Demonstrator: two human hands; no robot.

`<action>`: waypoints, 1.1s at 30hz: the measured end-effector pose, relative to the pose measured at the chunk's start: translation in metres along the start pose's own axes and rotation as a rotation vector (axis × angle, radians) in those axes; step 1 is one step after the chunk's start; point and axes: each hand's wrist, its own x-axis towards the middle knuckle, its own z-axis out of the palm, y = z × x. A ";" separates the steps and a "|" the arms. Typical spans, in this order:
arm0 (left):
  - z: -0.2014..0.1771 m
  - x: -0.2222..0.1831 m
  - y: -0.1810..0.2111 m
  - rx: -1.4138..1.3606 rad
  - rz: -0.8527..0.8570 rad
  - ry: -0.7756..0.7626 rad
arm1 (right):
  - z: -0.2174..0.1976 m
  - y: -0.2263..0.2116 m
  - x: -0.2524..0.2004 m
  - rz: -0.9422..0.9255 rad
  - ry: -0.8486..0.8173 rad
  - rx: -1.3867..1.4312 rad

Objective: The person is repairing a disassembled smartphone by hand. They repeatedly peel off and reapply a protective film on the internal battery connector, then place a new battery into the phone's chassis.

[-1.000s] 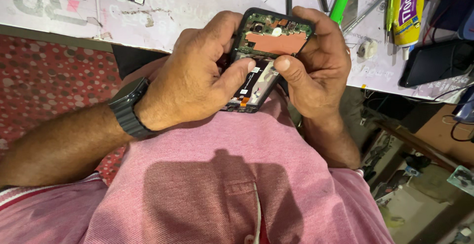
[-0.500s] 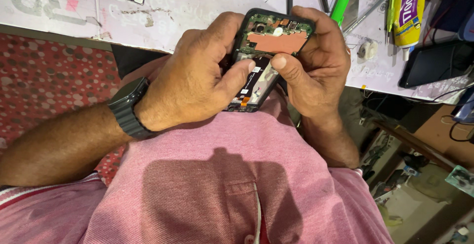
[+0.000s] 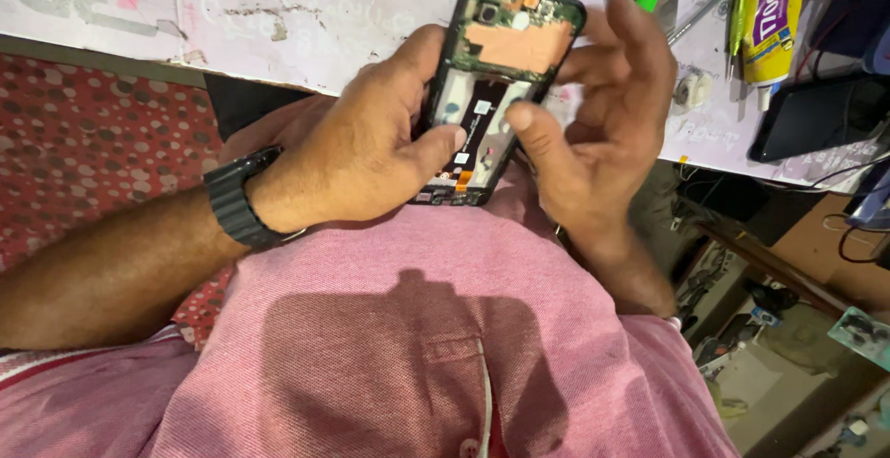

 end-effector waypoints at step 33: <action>0.001 -0.007 -0.011 0.088 0.227 0.052 | -0.003 -0.004 -0.002 -0.370 -0.106 -0.513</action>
